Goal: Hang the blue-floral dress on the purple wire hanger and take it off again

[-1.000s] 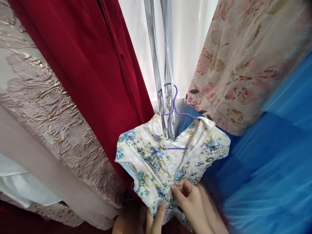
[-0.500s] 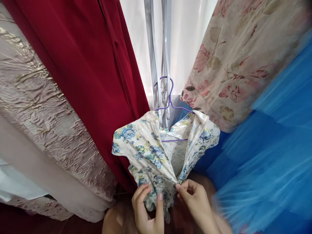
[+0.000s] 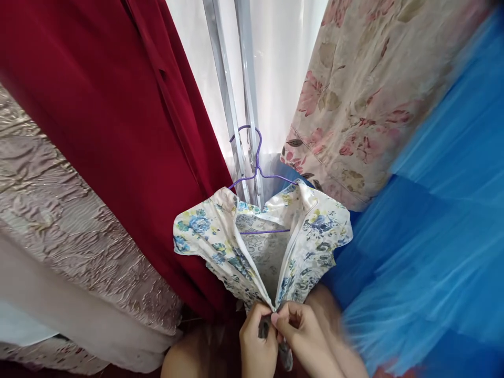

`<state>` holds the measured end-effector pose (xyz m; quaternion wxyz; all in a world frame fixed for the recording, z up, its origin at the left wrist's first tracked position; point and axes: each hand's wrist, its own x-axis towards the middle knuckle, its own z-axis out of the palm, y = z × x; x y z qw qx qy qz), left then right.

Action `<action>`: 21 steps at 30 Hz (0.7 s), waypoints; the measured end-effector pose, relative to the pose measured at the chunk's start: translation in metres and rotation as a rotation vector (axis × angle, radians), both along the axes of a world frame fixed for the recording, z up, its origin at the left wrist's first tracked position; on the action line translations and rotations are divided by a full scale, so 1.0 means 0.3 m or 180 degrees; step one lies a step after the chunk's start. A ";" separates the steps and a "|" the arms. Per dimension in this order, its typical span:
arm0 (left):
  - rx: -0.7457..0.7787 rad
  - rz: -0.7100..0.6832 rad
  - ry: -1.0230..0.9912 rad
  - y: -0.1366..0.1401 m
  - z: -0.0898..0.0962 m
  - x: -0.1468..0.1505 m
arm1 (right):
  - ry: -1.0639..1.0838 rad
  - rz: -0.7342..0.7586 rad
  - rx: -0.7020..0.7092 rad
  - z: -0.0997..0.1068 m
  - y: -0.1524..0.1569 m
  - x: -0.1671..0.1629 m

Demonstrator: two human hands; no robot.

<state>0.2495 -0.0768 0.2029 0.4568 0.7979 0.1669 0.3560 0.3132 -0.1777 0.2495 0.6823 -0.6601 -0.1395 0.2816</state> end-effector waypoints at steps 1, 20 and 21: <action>-0.0047 -0.0052 0.0092 0.005 0.007 -0.006 | 0.0021 -0.0021 0.0037 -0.001 0.007 -0.004; -0.0536 -0.0489 0.0990 0.062 0.124 -0.030 | -0.0544 -0.0551 0.1253 0.473 0.239 0.145; -0.0569 -0.0463 0.0973 0.056 0.115 -0.026 | -0.0620 -0.0582 0.1319 0.498 0.254 0.159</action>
